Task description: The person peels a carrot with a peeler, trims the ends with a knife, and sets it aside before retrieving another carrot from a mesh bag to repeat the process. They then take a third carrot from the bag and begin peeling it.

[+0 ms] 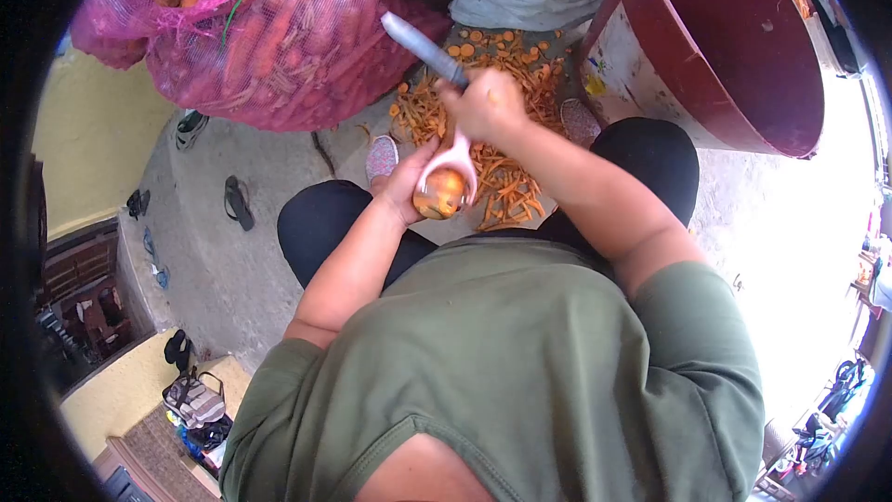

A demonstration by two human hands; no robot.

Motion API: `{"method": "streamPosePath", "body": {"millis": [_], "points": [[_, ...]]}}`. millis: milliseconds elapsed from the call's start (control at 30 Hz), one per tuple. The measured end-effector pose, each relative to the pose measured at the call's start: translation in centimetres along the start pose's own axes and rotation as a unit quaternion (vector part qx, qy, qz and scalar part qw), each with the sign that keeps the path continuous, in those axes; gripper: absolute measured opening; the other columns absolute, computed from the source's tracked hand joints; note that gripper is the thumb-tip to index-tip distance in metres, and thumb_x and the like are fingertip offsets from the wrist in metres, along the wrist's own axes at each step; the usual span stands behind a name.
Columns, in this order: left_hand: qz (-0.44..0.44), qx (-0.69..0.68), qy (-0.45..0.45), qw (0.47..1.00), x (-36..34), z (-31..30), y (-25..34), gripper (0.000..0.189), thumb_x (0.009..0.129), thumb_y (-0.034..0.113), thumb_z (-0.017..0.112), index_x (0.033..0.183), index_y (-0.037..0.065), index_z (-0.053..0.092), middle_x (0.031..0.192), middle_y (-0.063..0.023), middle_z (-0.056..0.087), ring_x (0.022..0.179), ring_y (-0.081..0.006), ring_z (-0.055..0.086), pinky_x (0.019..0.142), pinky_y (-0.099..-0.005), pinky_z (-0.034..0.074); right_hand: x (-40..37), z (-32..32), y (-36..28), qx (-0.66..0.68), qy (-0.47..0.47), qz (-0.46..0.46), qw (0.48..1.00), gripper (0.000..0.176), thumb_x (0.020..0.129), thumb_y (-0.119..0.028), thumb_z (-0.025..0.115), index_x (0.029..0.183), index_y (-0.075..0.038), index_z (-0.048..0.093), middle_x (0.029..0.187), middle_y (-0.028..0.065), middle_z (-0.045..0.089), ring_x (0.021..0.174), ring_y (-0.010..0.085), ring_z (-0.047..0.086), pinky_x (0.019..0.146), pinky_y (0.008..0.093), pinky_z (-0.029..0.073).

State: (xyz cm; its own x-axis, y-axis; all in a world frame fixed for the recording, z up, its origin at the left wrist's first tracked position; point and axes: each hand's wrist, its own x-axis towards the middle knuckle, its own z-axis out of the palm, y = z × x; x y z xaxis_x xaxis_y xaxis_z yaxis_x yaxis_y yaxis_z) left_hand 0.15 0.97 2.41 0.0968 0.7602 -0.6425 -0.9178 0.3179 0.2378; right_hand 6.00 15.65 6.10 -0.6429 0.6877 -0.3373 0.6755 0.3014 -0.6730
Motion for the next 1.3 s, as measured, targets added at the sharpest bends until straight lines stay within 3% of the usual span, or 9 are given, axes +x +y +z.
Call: {"method": "streamPosePath", "body": {"millis": [133,267,400,600,733,867,1000,1100,1300], "points": [[-0.038,0.040,-0.039,0.998,-0.4,-1.0,-0.5,0.047,0.085,0.044,0.035,0.107,0.003,0.045,0.083,-0.0158,0.057,0.072,-0.0287,0.059,0.064,-0.0383,0.050,7.2,-2.6,5.5,-0.111,0.172,0.116,0.972,0.047,0.074,-0.047,0.051,0.080,-0.002,0.062,0.079,0.0181,0.060,0.076,0.0290,0.060,0.068,0.0365,0.046],[-0.011,0.017,-0.050,0.999,-0.3,-1.0,0.1,0.045,0.086,0.040,0.035,0.108,0.003,0.044,0.086,-0.0158,0.057,0.074,-0.0283,0.059,0.065,-0.0389,0.050,6.4,-2.1,5.3,-0.059,0.150,0.085,0.983,0.052,0.074,-0.049,0.050,0.075,0.001,0.061,0.075,0.0207,0.060,0.074,0.0290,0.060,0.066,0.0369,0.047],[0.002,0.034,0.046,0.998,0.4,-1.2,-0.1,0.043,0.087,0.038,0.033,0.110,0.002,0.043,0.091,-0.0147,0.056,0.075,-0.0262,0.059,0.067,-0.0388,0.049,-1.2,0.2,-0.1,0.000,-0.025,-0.020,1.000,0.039,0.071,-0.043,0.055,0.076,-0.006,0.062,0.068,0.0173,0.059,0.069,0.0283,0.060,0.065,0.0366,0.046],[-0.011,0.049,-0.022,0.999,-0.3,-1.4,-0.3,0.043,0.086,0.038,0.038,0.110,0.003,0.043,0.093,-0.0131,0.056,0.076,-0.0252,0.059,0.067,-0.0379,0.050,7.4,-3.1,7.1,-0.079,0.160,0.098,0.979,0.049,0.072,-0.050,0.052,0.078,-0.002,0.062,0.078,0.0174,0.061,0.077,0.0283,0.060,0.068,0.0361,0.047],[-0.005,0.065,0.008,0.998,-0.5,-0.8,0.0,0.043,0.085,0.040,0.039,0.107,0.004,0.045,0.094,-0.0127,0.056,0.076,-0.0246,0.059,0.068,-0.0370,0.049,4.2,-2.2,3.3,-0.020,0.088,0.100,0.991,0.049,0.072,-0.050,0.052,0.081,-0.003,0.062,0.073,0.0181,0.060,0.075,0.0298,0.060,0.068,0.0384,0.046],[-0.012,0.086,0.024,0.996,0.1,-1.6,0.1,0.041,0.086,0.039,0.038,0.105,0.004,0.047,0.092,-0.0111,0.057,0.073,-0.0244,0.059,0.067,-0.0367,0.049,-1.5,0.3,0.0,-0.026,-0.020,-0.066,0.997,0.043,0.070,-0.045,0.056,0.079,-0.003,0.062,0.068,0.0190,0.059,0.069,0.0301,0.060,0.066,0.0378,0.046],[-0.015,0.097,0.002,0.995,-0.7,-0.5,0.0,0.039,0.086,0.036,0.038,0.104,0.002,0.048,0.085,-0.0121,0.058,0.070,-0.0250,0.059,0.063,-0.0367,0.050,4.6,-2.1,3.4,-0.080,0.030,0.111,0.990,0.047,0.070,-0.048,0.055,0.080,-0.003,0.062,0.081,0.0167,0.061,0.078,0.0274,0.059,0.070,0.0349,0.046],[-0.015,0.117,-0.019,0.993,-0.8,-0.7,0.2,0.041,0.086,0.037,0.039,0.104,0.001,0.047,0.084,-0.0134,0.058,0.068,-0.0257,0.059,0.062,-0.0362,0.050,8.1,-3.6,7.7,-0.100,0.153,0.119,0.976,0.051,0.072,-0.047,0.052,0.081,0.002,0.061,0.086,0.0216,0.058,0.085,0.0312,0.057,0.074,0.0361,0.044],[-0.014,0.081,-0.027,0.996,-1.0,-1.1,0.4,0.043,0.084,0.041,0.040,0.105,0.003,0.047,0.085,-0.0134,0.057,0.068,-0.0266,0.059,0.062,-0.0353,0.050,7.4,-2.8,7.3,-0.065,0.114,0.141,0.981,0.059,0.071,-0.050,0.051,0.081,0.008,0.059,0.086,0.0251,0.057,0.086,0.0335,0.056,0.076,0.0358,0.043]]}}
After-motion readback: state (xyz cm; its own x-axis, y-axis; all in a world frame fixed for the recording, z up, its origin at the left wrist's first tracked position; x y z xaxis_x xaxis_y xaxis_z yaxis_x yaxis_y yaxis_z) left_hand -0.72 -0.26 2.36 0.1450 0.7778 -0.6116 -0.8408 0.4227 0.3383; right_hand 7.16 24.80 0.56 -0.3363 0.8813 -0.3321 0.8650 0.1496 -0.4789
